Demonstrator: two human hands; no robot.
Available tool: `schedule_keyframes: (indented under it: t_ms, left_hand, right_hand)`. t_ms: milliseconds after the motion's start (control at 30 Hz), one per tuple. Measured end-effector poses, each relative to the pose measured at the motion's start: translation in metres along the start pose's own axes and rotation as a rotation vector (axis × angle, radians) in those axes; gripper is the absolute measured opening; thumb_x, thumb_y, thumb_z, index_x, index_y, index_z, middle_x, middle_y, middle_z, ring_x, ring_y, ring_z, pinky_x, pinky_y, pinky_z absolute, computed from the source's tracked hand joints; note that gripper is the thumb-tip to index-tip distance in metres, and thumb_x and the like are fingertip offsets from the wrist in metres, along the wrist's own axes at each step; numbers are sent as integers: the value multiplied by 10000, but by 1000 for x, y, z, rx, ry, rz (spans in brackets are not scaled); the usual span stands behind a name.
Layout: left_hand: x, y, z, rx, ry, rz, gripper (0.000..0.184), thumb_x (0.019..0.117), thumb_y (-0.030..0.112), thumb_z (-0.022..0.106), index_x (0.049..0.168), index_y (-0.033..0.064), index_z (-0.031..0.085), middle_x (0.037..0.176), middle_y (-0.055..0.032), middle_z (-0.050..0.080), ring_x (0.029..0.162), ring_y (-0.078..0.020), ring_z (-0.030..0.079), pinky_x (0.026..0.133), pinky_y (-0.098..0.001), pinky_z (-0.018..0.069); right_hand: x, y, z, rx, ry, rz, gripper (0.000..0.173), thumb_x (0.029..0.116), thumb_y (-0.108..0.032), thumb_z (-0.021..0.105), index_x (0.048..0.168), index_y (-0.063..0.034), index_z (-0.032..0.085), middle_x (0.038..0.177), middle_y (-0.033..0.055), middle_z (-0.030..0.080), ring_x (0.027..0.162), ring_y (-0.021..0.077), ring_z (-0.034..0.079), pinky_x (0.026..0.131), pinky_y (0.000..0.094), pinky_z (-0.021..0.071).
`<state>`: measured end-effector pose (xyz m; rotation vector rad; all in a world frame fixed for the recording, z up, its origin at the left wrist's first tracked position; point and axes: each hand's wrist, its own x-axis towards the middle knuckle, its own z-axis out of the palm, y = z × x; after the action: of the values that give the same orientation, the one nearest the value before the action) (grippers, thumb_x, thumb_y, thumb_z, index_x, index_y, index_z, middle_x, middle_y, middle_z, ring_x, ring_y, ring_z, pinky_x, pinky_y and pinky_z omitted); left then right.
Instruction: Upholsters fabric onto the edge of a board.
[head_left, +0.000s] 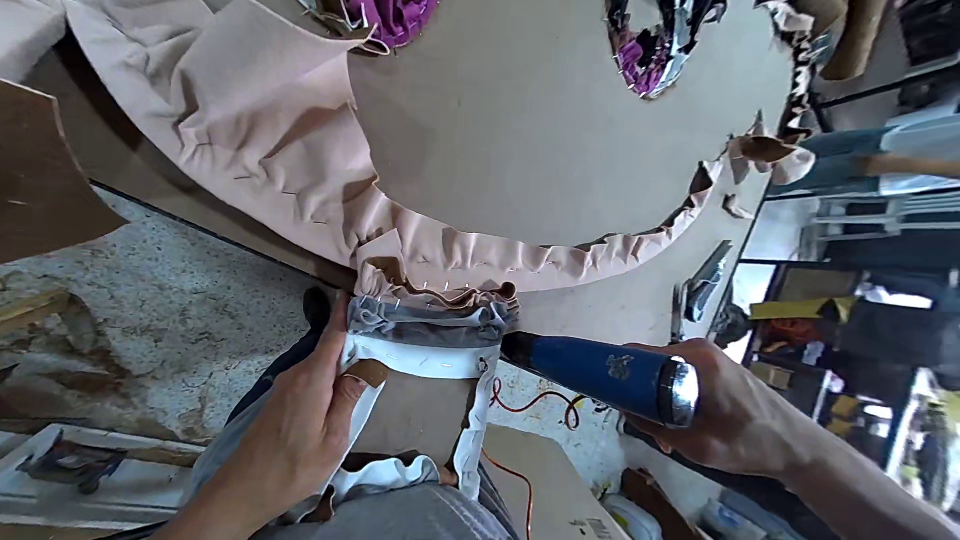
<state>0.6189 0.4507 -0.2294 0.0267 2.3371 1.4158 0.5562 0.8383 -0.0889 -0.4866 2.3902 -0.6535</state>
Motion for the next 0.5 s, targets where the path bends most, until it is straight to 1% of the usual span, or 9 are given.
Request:
schedule_keyframes:
  t_ms: [67,133,200,267,367,400,500]
  left_hand:
    - [0,0,1,-7,9,-6,710,1034,508,397,1643,186,227,962,38,708,793,-29,667,693,-306,596]
    - [0,0,1,-23,6,-10,703,1032,496,403,1643,194,229,995,42,713,818,-22,672,716,-296,598]
    - [0,-1,2,-51,10,-15,693,1023,467,418,1638,201,245,1001,51,713,816,-14,669,711,-284,595]
    - [0,-3,1,-96,5,-21,694,1022,471,433,1640,217,245,1054,65,716,869,2,676,748,-265,598]
    - [2,-5,2,-207,-1,-18,683,1022,486,465,1630,239,274,1200,86,703,1013,6,681,850,-245,601]
    - [2,-5,1,-246,-4,-18,684,1024,501,483,1628,248,283,1259,90,690,1071,-3,676,892,-247,599]
    - [4,-6,2,-302,4,-11,695,1020,503,513,1627,250,287,1303,87,677,1119,-22,671,922,-251,599]
  right_hand:
    - [1,-1,-2,-7,-14,-4,220,801,-395,708,991,-285,687,784,-193,673,709,-133,625,603,105,539]
    - [3,-1,-2,-26,-26,-6,214,788,-390,706,973,-283,687,766,-190,667,695,-133,620,587,110,533]
    - [5,-1,-1,-55,-38,-7,245,779,-401,697,1002,-300,700,769,-195,669,698,-133,617,585,126,531]
    - [6,-1,-1,-69,-49,-10,284,779,-413,692,1043,-309,709,788,-195,681,712,-126,625,593,143,540]
    - [7,-2,-1,-82,-53,-12,297,781,-412,690,1060,-314,709,789,-194,683,707,-116,631,584,158,548]
    - [7,-2,0,-94,-50,-9,300,772,-417,689,1054,-318,710,780,-195,678,696,-111,629,573,167,548]
    - [8,-5,1,-130,-45,14,258,768,-436,682,998,-319,706,743,-200,652,664,-108,609,544,178,525]
